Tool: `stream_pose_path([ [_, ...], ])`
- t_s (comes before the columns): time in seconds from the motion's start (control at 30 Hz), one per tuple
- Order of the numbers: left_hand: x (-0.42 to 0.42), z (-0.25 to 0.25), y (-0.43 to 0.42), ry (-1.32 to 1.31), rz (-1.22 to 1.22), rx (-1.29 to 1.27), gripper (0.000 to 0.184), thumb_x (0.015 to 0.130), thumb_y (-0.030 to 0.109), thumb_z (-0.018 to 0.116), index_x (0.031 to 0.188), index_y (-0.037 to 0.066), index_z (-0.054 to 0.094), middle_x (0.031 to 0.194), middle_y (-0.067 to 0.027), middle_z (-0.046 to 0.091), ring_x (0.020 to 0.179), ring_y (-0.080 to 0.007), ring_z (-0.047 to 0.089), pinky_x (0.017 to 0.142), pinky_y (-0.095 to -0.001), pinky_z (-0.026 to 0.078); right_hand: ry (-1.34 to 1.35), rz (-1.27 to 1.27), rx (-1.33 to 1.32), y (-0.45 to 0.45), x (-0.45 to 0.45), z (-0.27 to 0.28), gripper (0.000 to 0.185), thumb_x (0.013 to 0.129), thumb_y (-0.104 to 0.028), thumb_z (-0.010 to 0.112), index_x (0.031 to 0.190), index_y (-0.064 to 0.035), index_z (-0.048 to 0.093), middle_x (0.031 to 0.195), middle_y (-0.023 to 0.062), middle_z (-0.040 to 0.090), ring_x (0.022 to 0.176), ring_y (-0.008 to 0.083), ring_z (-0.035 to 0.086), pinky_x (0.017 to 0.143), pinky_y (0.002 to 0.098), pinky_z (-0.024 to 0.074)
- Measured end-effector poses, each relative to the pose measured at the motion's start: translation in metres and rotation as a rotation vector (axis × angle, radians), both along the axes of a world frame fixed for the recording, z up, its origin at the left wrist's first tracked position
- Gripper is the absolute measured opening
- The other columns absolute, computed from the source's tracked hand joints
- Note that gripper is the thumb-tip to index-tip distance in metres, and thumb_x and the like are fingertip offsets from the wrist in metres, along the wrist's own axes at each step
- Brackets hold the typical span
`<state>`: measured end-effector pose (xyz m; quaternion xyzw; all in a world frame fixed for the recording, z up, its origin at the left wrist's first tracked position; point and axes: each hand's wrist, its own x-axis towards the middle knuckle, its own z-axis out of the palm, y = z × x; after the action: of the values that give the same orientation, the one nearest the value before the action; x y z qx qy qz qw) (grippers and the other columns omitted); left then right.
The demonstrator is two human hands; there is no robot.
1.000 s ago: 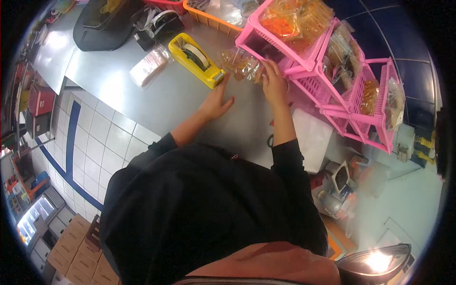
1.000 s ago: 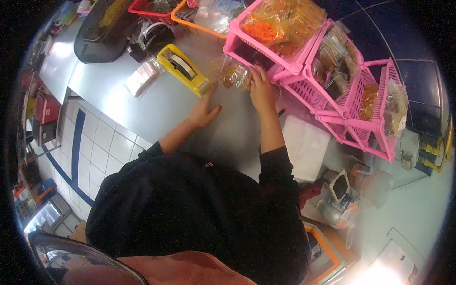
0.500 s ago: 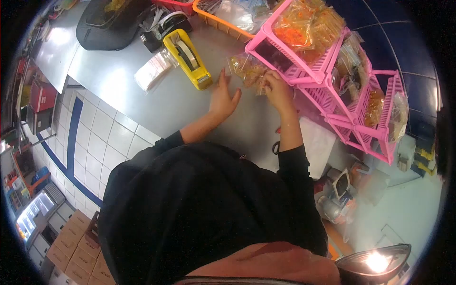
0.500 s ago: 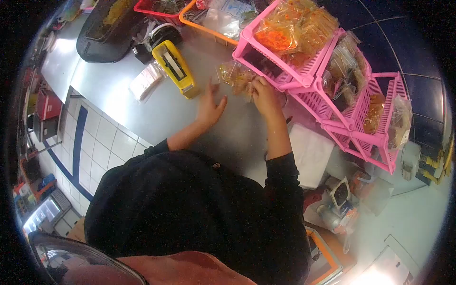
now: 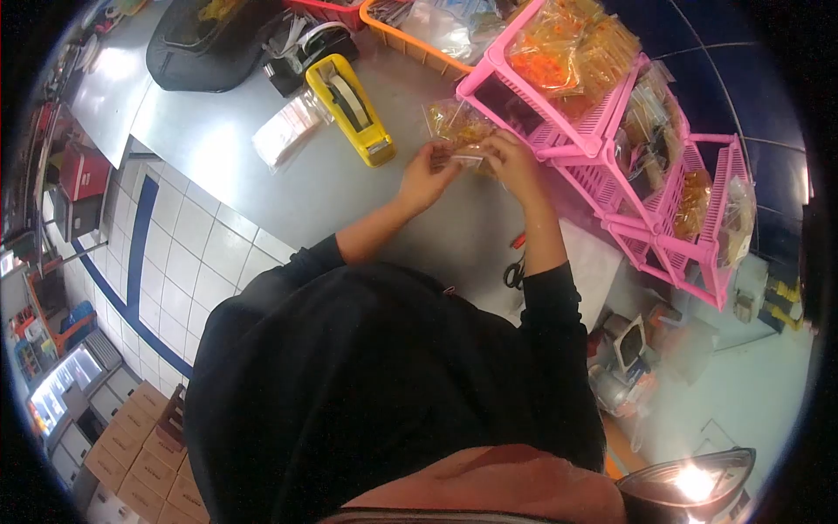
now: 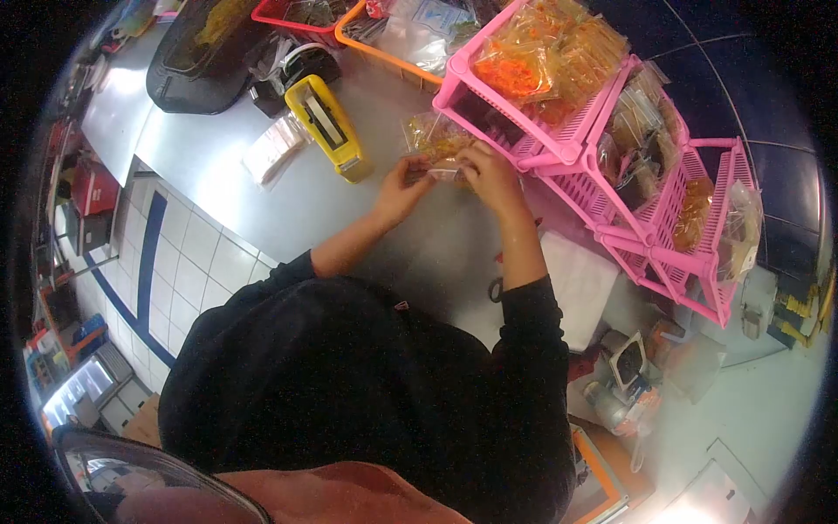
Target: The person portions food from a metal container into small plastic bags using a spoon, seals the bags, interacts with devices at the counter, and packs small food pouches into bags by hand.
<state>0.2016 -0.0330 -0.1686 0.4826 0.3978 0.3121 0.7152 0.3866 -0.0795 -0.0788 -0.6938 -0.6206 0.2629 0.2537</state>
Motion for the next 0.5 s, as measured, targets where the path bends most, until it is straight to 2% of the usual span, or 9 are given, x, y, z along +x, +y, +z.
stream_pose_path([
  [0.07, -0.006, 0.026, -0.001, 0.146, -0.157, 0.254, 0.043, 0.087, 0.015, 0.069, 0.125, 0.003, 0.052, 0.114, -0.0113, 0.059, 0.107, -0.0195, 0.058, 0.091, -0.0332, 0.048, 0.06, -0.068, -0.067, -0.004, 0.007, 0.0, 0.022, 0.077, 0.002, 0.065, 0.097, -0.0043, 0.066, 0.099, 0.0091, 0.062, 0.092, 0.0273, 0.06, 0.082, 0.0351, 0.0476],
  [0.1, -0.008, 0.029, -0.001, 0.148, -0.157, 0.252, 0.043, 0.087, 0.015, 0.069, 0.125, 0.003, 0.052, 0.114, -0.0113, 0.059, 0.107, -0.0195, 0.058, 0.091, -0.0332, 0.048, 0.142, -0.049, 0.004, -0.007, 0.009, -0.001, 0.02, 0.077, 0.001, 0.066, 0.096, -0.0039, 0.065, 0.097, 0.0082, 0.062, 0.091, 0.0252, 0.06, 0.081, 0.0339, 0.0472],
  [0.17, -0.006, 0.033, 0.002, 0.115, -0.088, 0.592, 0.035, 0.081, 0.02, 0.075, 0.111, 0.006, 0.063, 0.104, -0.0114, 0.065, 0.091, -0.0235, 0.063, 0.08, -0.0346, 0.051, 0.221, -0.031, 0.078, -0.012, 0.011, -0.005, 0.018, 0.078, 0.0, 0.067, 0.096, -0.0035, 0.065, 0.096, 0.0073, 0.061, 0.09, 0.0231, 0.06, 0.08, 0.0327, 0.0467],
  [0.2, -0.006, 0.032, 0.002, 0.113, -0.088, 0.592, 0.035, 0.081, 0.02, 0.075, 0.111, 0.006, 0.063, 0.104, -0.0114, 0.065, 0.091, -0.0235, 0.063, 0.08, -0.0346, 0.051, 0.309, -0.05, 0.059, -0.015, 0.007, -0.005, 0.017, 0.078, 0.0, 0.067, 0.095, -0.004, 0.065, 0.094, 0.0059, 0.06, 0.09, 0.0206, 0.059, 0.079, 0.0319, 0.0463],
  [0.27, -0.006, 0.031, 0.004, 0.116, 0.104, 0.669, 0.02, 0.083, 0.017, 0.073, 0.097, 0.004, 0.069, 0.095, -0.0117, 0.066, 0.086, -0.0238, 0.063, 0.076, -0.0331, 0.05, 0.397, -0.07, 0.043, -0.017, 0.001, -0.009, 0.016, 0.079, 0.0, 0.067, 0.094, -0.0044, 0.065, 0.093, 0.0045, 0.06, 0.089, 0.0182, 0.059, 0.079, 0.0312, 0.046],
  [0.33, -0.01, 0.044, 0.004, 0.127, 0.106, 0.606, 0.017, 0.083, 0.016, 0.073, 0.094, 0.003, 0.071, 0.091, -0.0111, 0.066, 0.084, -0.0222, 0.063, 0.074, -0.0316, 0.05, 0.204, -0.107, 0.231, -0.017, -0.009, -0.025, 0.018, 0.079, 0.002, 0.068, 0.096, -0.0044, 0.065, 0.098, 0.0039, 0.061, 0.09, 0.0156, 0.058, 0.079, 0.0302, 0.0466],
  [0.37, -0.014, 0.049, 0.002, 0.139, 0.108, 0.543, 0.015, 0.084, 0.015, 0.072, 0.092, 0.003, 0.072, 0.087, -0.0106, 0.066, 0.081, -0.0207, 0.062, 0.072, -0.0301, 0.049, 0.203, -0.106, 0.233, -0.018, -0.016, -0.033, 0.018, 0.079, 0.002, 0.068, 0.096, -0.0044, 0.065, 0.098, 0.0039, 0.061, 0.09, 0.0156, 0.058, 0.079, 0.0302, 0.0466],
  [0.43, -0.023, 0.05, 0.0, 0.121, 0.126, 0.549, 0.015, 0.084, 0.015, 0.072, 0.093, 0.003, 0.073, 0.086, -0.0099, 0.065, 0.08, -0.0185, 0.061, 0.07, -0.0287, 0.048, 0.622, -0.303, 0.158, -0.019, -0.035, -0.041, 0.021, 0.079, 0.002, 0.07, 0.098, -0.0038, 0.065, 0.098, 0.0039, 0.063, 0.089, 0.014, 0.059, 0.079, 0.0286, 0.0473],
  [0.5, -0.034, 0.053, -0.004, 0.107, 0.141, 0.554, 0.016, 0.084, 0.015, 0.072, 0.095, 0.004, 0.073, 0.085, -0.0093, 0.064, 0.078, -0.0164, 0.061, 0.068, -0.0273, 0.047, 0.648, -0.312, 0.166, -0.02, -0.048, -0.045, 0.023, 0.078, 0.002, 0.071, 0.1, -0.0029, 0.064, 0.097, 0.0048, 0.064, 0.089, 0.0146, 0.06, 0.08, 0.0284, 0.0477],
])
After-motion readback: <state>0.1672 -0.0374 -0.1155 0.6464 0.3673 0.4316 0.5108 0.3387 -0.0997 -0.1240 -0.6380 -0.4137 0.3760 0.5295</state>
